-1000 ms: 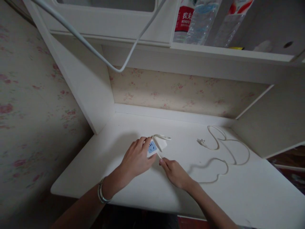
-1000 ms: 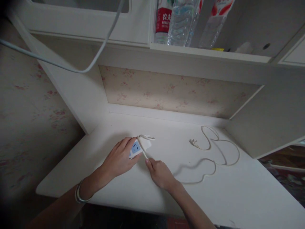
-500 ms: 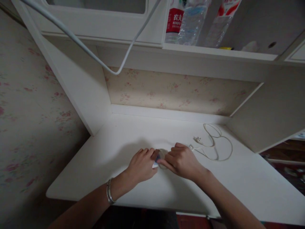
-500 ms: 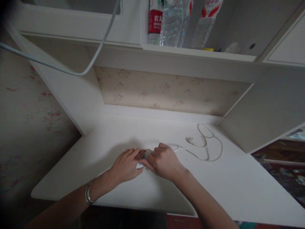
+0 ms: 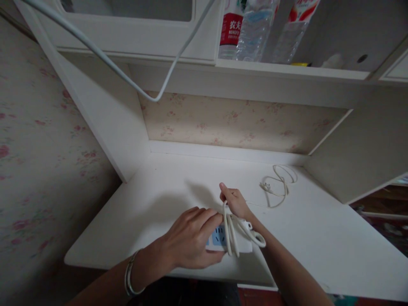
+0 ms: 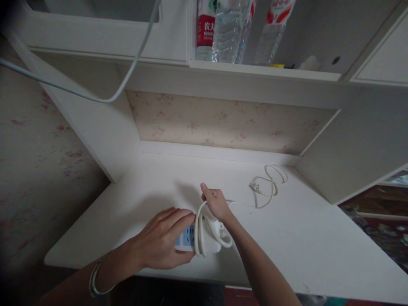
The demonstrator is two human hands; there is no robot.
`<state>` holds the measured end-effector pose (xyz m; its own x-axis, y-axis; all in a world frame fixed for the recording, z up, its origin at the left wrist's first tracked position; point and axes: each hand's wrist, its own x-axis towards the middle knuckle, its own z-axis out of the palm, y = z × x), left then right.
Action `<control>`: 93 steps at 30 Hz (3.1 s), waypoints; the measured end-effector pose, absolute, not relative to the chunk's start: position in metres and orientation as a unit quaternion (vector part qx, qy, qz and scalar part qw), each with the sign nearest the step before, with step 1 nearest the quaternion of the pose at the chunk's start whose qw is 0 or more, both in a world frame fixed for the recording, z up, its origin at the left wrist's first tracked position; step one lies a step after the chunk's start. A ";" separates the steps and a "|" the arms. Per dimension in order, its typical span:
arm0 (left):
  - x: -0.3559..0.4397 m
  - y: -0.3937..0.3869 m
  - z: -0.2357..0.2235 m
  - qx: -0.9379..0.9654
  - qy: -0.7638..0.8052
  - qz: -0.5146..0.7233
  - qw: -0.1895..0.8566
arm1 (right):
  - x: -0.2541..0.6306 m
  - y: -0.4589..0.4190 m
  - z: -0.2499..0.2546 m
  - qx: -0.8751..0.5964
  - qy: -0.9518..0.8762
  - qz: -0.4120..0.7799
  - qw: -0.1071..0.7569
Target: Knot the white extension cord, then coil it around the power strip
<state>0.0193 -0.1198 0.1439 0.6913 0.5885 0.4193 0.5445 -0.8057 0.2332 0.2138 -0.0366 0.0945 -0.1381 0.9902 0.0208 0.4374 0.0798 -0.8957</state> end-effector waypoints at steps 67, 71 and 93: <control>0.002 -0.104 0.137 0.816 0.491 0.269 0.144 | 0.202 -0.052 0.096 -0.464 -0.839 0.227 0.171; 0.000 -0.094 0.127 0.784 0.559 0.238 0.126 | 0.202 -0.072 0.089 -0.506 -0.845 0.155 0.075; 0.023 -0.092 0.093 0.822 0.537 0.170 0.087 | 0.215 -0.077 0.133 -0.276 -0.938 -0.138 0.156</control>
